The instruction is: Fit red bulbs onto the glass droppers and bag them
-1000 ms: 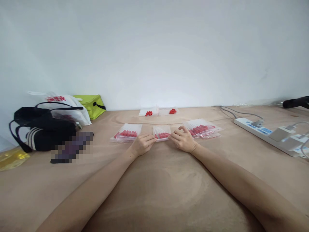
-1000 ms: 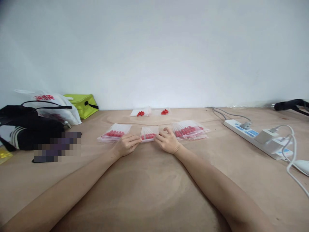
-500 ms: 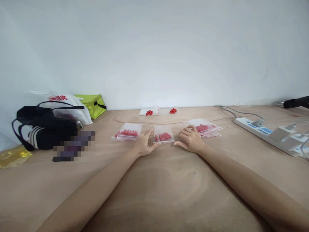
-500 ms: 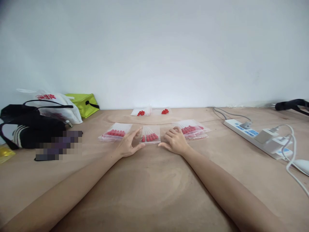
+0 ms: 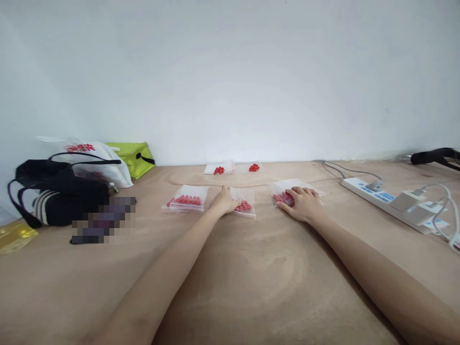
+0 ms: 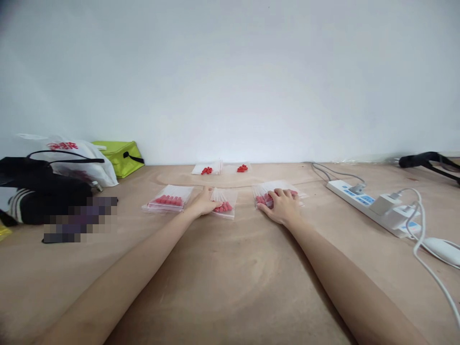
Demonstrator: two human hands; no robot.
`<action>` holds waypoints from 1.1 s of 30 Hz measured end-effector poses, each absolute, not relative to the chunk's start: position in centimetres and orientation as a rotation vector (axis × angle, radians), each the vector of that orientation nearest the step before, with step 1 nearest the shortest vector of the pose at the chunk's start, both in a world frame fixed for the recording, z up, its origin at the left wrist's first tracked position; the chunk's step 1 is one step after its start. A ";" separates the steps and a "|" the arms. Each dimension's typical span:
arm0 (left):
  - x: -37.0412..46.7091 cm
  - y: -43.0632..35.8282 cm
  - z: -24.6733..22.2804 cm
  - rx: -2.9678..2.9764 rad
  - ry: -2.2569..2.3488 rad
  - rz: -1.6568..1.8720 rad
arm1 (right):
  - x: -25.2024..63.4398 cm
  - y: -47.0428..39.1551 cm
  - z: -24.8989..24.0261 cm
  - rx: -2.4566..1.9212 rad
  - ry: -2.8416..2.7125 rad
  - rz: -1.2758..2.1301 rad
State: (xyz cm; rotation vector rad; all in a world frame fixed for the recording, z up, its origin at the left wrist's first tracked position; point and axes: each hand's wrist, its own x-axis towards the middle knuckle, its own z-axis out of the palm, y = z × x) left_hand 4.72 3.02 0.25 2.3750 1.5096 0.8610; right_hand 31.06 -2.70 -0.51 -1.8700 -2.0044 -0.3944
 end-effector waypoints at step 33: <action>0.8 -1.7 1.6 3.102 1.066 0.797 | 20.4 -1.1 -1.7 -0.956 -2.258 -0.120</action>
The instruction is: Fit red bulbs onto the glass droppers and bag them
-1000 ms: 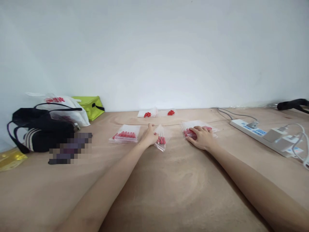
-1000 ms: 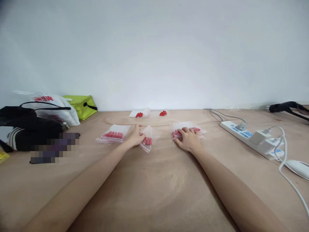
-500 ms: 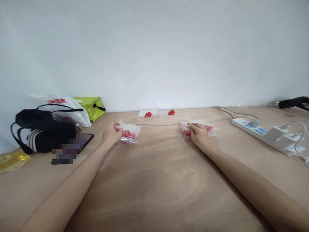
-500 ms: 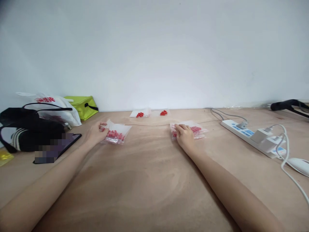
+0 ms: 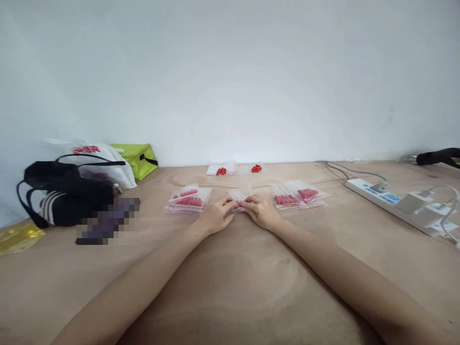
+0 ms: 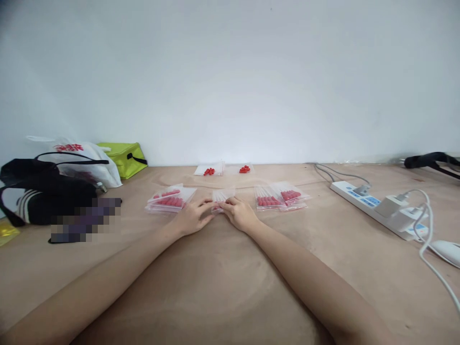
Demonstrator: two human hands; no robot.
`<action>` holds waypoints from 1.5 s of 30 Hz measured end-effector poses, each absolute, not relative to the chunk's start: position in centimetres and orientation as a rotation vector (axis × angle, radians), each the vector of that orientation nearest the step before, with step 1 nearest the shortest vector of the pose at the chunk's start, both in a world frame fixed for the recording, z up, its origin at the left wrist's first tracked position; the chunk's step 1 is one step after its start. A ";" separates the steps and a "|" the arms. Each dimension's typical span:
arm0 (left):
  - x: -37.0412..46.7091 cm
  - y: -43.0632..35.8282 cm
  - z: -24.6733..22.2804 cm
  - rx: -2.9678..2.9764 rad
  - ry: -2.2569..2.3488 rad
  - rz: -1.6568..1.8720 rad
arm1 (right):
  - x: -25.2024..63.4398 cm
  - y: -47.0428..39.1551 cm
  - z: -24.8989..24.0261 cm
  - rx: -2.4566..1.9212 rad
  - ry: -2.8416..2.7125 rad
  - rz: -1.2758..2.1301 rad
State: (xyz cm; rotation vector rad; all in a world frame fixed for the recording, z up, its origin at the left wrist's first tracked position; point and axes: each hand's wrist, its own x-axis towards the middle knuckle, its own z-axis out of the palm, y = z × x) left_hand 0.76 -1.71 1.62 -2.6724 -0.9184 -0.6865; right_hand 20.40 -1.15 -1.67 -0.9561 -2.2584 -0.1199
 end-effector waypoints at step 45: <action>0.0 0.0 0.3 -2.479 -0.499 -0.807 | 21.0 -1.7 -0.6 -0.845 -2.283 -0.776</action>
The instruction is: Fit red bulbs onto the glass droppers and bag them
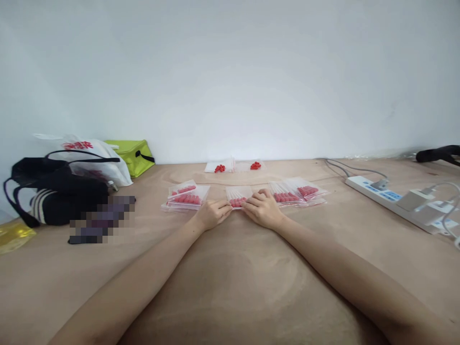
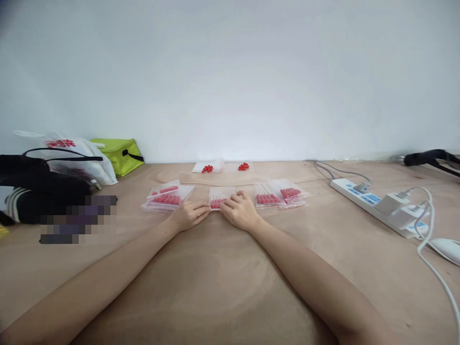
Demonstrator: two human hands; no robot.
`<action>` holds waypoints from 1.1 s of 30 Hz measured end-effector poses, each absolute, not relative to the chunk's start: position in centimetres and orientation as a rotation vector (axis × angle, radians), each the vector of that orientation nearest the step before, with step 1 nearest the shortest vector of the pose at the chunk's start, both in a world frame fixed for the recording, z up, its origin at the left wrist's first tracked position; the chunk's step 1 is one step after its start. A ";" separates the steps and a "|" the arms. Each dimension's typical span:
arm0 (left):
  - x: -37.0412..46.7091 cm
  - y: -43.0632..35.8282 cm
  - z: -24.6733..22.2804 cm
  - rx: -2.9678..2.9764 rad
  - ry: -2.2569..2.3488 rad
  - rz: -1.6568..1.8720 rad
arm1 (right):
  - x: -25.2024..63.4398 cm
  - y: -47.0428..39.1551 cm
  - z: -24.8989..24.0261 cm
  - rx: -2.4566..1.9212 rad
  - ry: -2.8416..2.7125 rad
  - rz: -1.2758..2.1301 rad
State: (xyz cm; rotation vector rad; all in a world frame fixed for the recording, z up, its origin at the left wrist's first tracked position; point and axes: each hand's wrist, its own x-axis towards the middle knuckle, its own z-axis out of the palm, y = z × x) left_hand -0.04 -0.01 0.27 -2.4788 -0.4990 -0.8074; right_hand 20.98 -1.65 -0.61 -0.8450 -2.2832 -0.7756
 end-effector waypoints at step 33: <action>-0.3 -1.3 0.9 -2.477 -0.534 -0.708 | 23.5 -2.3 -0.5 -0.708 -2.220 -0.954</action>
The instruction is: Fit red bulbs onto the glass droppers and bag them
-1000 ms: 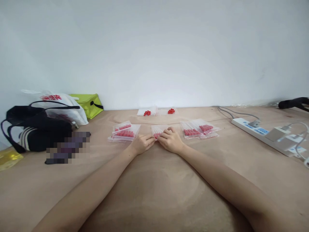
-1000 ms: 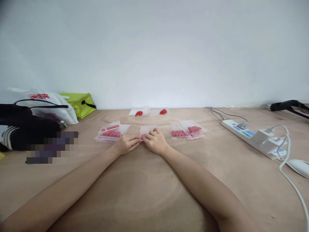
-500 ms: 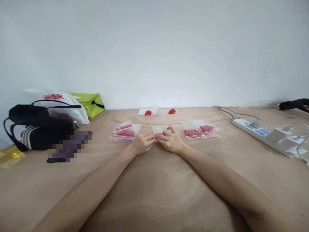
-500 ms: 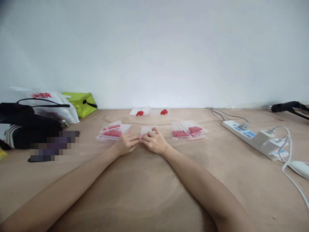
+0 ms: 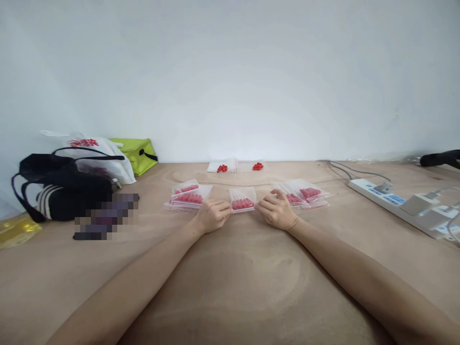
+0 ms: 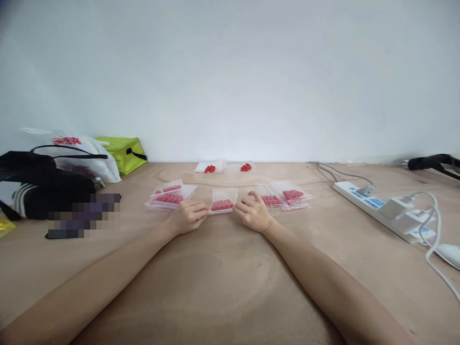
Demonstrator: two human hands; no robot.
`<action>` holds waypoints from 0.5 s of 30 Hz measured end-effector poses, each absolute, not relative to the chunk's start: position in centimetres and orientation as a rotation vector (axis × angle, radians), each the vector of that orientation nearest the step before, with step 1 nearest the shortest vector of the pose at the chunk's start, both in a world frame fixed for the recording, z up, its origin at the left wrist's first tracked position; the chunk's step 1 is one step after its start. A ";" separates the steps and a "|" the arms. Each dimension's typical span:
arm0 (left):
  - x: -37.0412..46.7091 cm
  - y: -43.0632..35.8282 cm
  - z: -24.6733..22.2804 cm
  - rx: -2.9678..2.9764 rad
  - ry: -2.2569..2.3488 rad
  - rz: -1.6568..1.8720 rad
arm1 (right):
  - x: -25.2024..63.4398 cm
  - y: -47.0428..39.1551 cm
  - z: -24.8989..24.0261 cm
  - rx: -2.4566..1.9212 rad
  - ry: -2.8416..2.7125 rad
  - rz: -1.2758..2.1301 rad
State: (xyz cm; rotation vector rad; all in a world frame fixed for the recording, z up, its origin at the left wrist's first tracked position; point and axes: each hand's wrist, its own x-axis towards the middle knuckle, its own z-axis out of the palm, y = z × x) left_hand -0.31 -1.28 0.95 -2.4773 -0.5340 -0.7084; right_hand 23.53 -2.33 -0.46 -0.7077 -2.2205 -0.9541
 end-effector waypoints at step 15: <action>0.6 -2.0 0.6 -2.748 -1.711 -1.187 | 24.5 -2.6 -0.7 -0.842 -2.323 -0.583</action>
